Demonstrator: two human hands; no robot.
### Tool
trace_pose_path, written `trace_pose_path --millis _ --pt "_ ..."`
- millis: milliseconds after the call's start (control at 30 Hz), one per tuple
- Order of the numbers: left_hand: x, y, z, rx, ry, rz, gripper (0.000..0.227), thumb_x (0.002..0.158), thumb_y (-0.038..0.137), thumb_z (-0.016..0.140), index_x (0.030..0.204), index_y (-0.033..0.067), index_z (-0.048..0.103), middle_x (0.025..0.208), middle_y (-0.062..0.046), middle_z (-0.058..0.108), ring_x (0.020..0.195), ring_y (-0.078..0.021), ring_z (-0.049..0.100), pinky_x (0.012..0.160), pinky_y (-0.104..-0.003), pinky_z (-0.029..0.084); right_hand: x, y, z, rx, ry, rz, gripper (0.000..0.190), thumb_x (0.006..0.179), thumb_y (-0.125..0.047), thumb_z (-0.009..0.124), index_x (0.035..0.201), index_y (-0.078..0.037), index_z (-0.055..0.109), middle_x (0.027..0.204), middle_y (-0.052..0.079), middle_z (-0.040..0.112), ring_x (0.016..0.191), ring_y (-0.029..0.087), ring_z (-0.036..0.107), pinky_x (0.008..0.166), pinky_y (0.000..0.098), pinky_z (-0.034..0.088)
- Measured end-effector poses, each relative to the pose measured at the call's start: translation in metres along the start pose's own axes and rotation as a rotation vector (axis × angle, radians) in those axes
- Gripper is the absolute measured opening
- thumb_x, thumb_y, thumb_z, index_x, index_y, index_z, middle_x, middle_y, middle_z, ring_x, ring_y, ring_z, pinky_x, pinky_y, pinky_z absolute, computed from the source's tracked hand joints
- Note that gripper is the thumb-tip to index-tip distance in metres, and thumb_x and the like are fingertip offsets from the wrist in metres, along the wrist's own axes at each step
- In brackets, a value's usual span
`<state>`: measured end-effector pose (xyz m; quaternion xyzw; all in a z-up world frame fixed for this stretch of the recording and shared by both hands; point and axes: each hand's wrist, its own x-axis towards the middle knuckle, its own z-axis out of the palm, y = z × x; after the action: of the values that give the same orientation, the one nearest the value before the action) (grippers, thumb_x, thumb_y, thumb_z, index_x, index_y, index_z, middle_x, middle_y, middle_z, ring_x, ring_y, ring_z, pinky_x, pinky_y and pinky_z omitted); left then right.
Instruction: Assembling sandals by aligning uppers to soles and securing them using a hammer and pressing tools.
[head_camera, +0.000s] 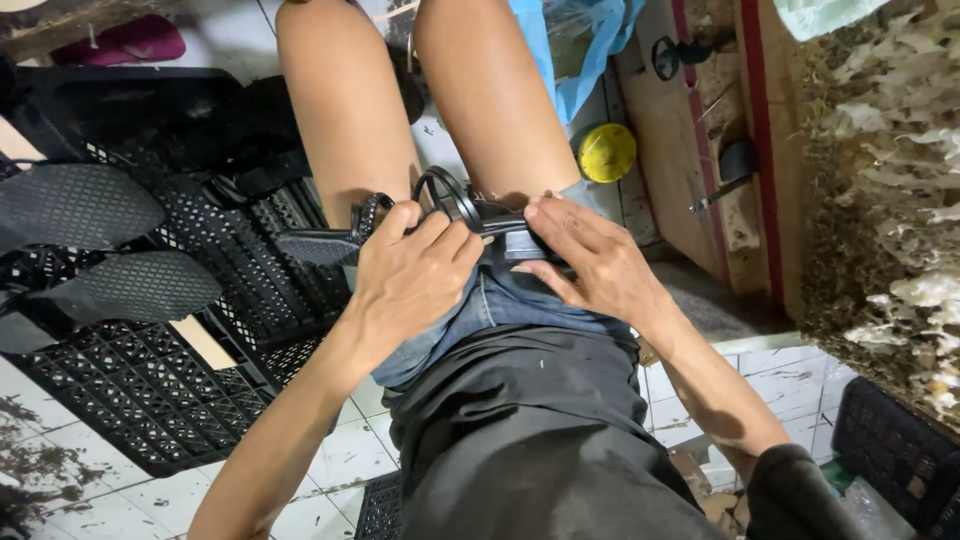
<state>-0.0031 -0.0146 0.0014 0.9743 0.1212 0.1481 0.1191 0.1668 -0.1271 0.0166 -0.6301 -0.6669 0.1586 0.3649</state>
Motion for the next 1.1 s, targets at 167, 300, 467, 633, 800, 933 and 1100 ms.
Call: trace_pose_path --millis 167,300,467,633,800,933,1100 --pt "0.004 0.003 -0.005 0.035 0.063 -0.027 0.018 0.085 0.003 0.038 0.069 0.0105 0.045 0.064 -0.001 0.036 0.068 -0.0188 0.042 0.077 -0.030 0.031 -0.001 -0.002 0.005 -0.033 -0.023 -0.008 0.036 0.076 -0.012 0.067 0.105 0.007 0.058 0.099 0.022 0.061 0.089 0.038 0.059 0.076 0.0420 0.050" --pt "0.000 0.002 -0.001 -0.010 0.046 -0.006 0.018 0.083 0.003 0.037 0.069 0.0112 0.045 0.063 -0.003 0.036 0.065 -0.0197 0.040 0.074 -0.033 0.031 0.004 -0.007 0.006 -0.063 -0.069 -0.001 0.036 0.079 -0.013 0.062 0.109 0.006 0.056 0.103 0.022 0.059 0.094 0.036 0.058 0.075 0.0427 0.050" --pt "-0.002 0.006 0.001 0.015 0.080 -0.036 0.018 0.083 0.003 0.036 0.069 0.0102 0.045 0.064 -0.002 0.038 0.066 -0.0197 0.041 0.075 -0.032 0.031 0.004 -0.010 0.005 -0.066 -0.080 -0.004 0.035 0.078 -0.013 0.063 0.107 0.006 0.057 0.105 0.021 0.059 0.094 0.036 0.058 0.073 0.0416 0.050" --pt "-0.004 0.008 0.005 0.005 0.097 -0.053 0.019 0.084 0.004 0.035 0.072 0.0094 0.048 0.067 -0.001 0.041 0.071 -0.0191 0.045 0.080 -0.031 0.031 0.006 -0.010 0.008 -0.081 -0.091 -0.030 0.037 0.078 -0.014 0.064 0.108 0.006 0.057 0.104 0.022 0.059 0.093 0.037 0.058 0.073 0.0418 0.050" --pt "-0.002 0.009 0.003 0.025 0.086 -0.077 0.020 0.086 0.003 0.034 0.075 0.0070 0.050 0.071 -0.001 0.046 0.076 -0.0203 0.049 0.083 -0.030 0.032 0.008 -0.010 0.010 -0.063 -0.113 -0.019 0.036 0.078 -0.013 0.064 0.109 0.005 0.057 0.105 0.021 0.059 0.094 0.036 0.058 0.075 0.0412 0.050" --pt "-0.003 0.004 0.006 0.050 0.104 -0.012 0.017 0.086 0.007 0.037 0.074 0.0069 0.049 0.068 0.000 0.038 0.072 -0.0188 0.044 0.074 -0.033 0.030 0.017 -0.011 0.007 -0.027 -0.110 -0.036 0.035 0.077 -0.012 0.065 0.106 0.006 0.057 0.102 0.021 0.059 0.091 0.037 0.059 0.073 0.0419 0.050" --pt "-0.009 0.004 0.010 0.039 0.120 0.030 0.019 0.084 0.003 0.037 0.071 0.0071 0.050 0.064 -0.004 0.039 0.066 -0.0221 0.041 0.068 -0.036 0.032 0.012 -0.011 0.013 -0.051 -0.099 -0.068 0.033 0.077 -0.012 0.065 0.105 0.004 0.059 0.100 0.019 0.061 0.089 0.034 0.059 0.073 0.0400 0.050"
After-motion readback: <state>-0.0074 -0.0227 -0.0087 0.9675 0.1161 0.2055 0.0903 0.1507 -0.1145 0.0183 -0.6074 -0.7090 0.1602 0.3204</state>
